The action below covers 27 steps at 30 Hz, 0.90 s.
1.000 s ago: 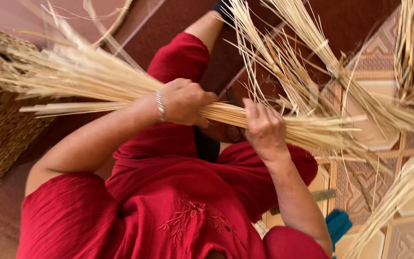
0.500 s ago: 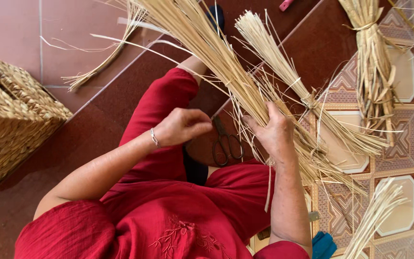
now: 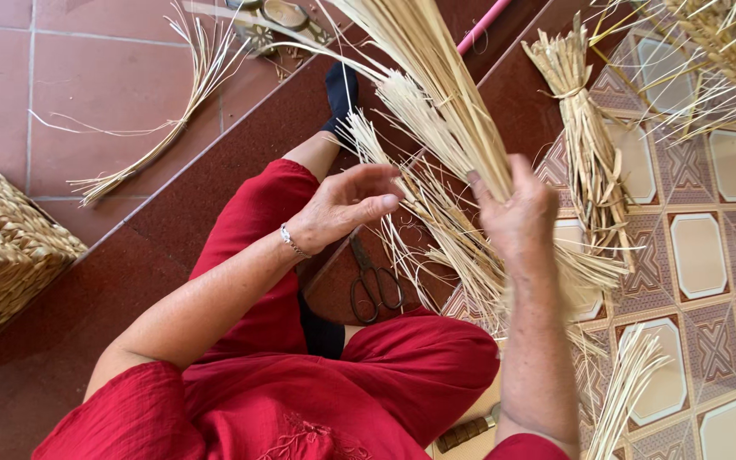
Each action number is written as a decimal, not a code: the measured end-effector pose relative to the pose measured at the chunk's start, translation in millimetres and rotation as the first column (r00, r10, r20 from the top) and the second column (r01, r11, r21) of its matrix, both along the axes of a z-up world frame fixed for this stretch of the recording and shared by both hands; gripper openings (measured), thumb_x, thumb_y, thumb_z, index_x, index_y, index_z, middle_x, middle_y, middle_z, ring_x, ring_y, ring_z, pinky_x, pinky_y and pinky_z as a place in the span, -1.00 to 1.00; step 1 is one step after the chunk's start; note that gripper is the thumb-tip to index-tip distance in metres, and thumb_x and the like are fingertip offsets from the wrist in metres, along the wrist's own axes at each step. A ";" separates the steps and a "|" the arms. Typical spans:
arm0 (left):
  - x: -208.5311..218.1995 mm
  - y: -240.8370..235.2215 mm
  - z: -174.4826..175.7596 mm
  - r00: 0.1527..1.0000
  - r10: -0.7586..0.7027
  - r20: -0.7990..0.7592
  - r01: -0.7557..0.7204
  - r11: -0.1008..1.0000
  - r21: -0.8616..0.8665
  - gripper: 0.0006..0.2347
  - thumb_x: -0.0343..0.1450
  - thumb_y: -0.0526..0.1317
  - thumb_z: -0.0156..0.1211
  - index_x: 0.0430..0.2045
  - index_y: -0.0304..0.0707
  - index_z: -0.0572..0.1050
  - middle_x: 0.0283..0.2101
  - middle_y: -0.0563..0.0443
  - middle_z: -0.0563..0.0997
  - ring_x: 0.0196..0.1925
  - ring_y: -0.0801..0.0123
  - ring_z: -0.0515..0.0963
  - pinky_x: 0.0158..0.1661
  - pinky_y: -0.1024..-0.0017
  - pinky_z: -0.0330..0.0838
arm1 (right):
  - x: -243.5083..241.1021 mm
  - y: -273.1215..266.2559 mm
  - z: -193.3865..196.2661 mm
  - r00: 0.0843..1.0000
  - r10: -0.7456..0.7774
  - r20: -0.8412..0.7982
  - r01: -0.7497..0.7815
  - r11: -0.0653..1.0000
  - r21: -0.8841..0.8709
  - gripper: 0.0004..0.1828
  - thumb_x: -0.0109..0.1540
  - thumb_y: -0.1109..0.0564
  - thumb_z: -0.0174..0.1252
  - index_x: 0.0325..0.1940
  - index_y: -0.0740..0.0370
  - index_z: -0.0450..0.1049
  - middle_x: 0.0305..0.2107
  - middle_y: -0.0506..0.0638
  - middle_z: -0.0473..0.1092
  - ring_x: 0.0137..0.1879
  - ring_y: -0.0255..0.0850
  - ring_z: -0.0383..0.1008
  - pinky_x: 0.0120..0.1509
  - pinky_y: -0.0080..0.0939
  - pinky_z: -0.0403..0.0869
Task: The person gathers and aligns dried straw bundles, trims the ends with scissors, and ties them into neat bundles. The person repeatedly adjusts the straw, cuts uneven ends, and secures the bundles with twine.
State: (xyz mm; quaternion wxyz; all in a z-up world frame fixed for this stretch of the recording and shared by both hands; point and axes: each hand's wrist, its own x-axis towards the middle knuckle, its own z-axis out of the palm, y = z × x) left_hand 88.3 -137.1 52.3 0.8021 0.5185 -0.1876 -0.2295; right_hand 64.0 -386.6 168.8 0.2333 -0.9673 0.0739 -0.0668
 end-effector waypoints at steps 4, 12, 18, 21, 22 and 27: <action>27.3 -23.3 19.6 0.999 0.019 0.050 -0.011 0.988 -0.153 -0.05 0.31 0.14 0.47 0.45 -0.34 -0.05 0.36 -0.22 0.35 0.41 0.10 0.37 0.35 0.15 0.34 | -8.5 19.6 -27.5 0.982 0.162 0.101 -0.190 0.884 0.426 -0.65 0.30 -0.09 0.37 -0.01 0.17 0.54 -0.30 -0.06 0.56 -0.22 -0.39 0.57 -0.18 -0.42 0.55; 72.4 -25.8 45.9 0.894 0.319 -0.315 -0.401 0.884 -0.241 -0.05 0.14 0.05 0.55 0.39 -0.13 0.04 0.15 -0.21 0.47 0.24 0.00 0.47 0.12 -0.17 0.48 | -11.8 33.9 -60.8 0.836 0.503 -0.220 0.001 0.400 0.916 -0.36 0.33 -0.39 0.04 0.08 0.24 0.42 -0.59 -0.18 0.27 -0.58 -0.48 0.22 -0.54 -0.46 0.34; 78.6 2.3 36.6 0.849 0.355 -0.390 -0.478 0.831 -0.284 -0.08 0.15 0.02 0.56 0.37 -0.11 0.07 0.16 -0.09 0.49 0.25 0.10 0.48 0.06 -0.17 0.54 | -13.6 20.5 -47.3 0.710 0.621 -0.331 0.097 0.379 0.920 -0.28 0.35 -0.40 -0.16 0.23 0.27 0.33 -0.61 -0.18 0.26 -0.64 -0.49 0.16 -0.61 -0.47 0.29; 74.1 3.7 24.5 0.847 0.355 -0.395 -0.473 0.843 -0.258 -0.08 0.15 0.04 0.54 0.38 -0.14 0.07 0.17 -0.08 0.48 0.25 0.14 0.47 0.06 -0.10 0.55 | -18.4 12.0 -40.3 0.714 0.496 -0.494 0.126 0.603 0.787 -0.30 0.34 -0.38 -0.20 0.24 0.22 0.36 -0.63 -0.20 0.24 -0.65 -0.53 0.14 -0.63 -0.50 0.26; 72.5 1.2 20.1 0.852 0.352 -0.387 -0.468 0.843 -0.264 -0.08 0.16 0.05 0.54 0.37 -0.18 0.08 0.16 -0.11 0.49 0.24 0.11 0.49 0.08 -0.09 0.55 | -20.6 9.8 -39.8 0.722 0.418 -0.551 0.140 0.691 0.709 -0.30 0.33 -0.37 -0.21 0.25 0.19 0.37 -0.64 -0.22 0.23 -0.65 -0.54 0.12 -0.64 -0.51 0.25; 66.0 -13.6 -4.0 0.830 0.463 -0.311 -0.532 0.824 -0.193 -0.38 0.26 -0.16 0.56 0.14 -0.36 0.32 -0.04 -0.22 0.64 0.05 0.09 0.65 0.12 0.11 0.55 | -43.1 16.3 -64.0 0.694 0.476 -0.540 0.203 0.590 0.781 -0.28 0.32 -0.35 -0.06 0.26 0.30 0.37 -0.66 -0.19 0.23 -0.67 -0.51 0.14 -0.63 -0.50 0.24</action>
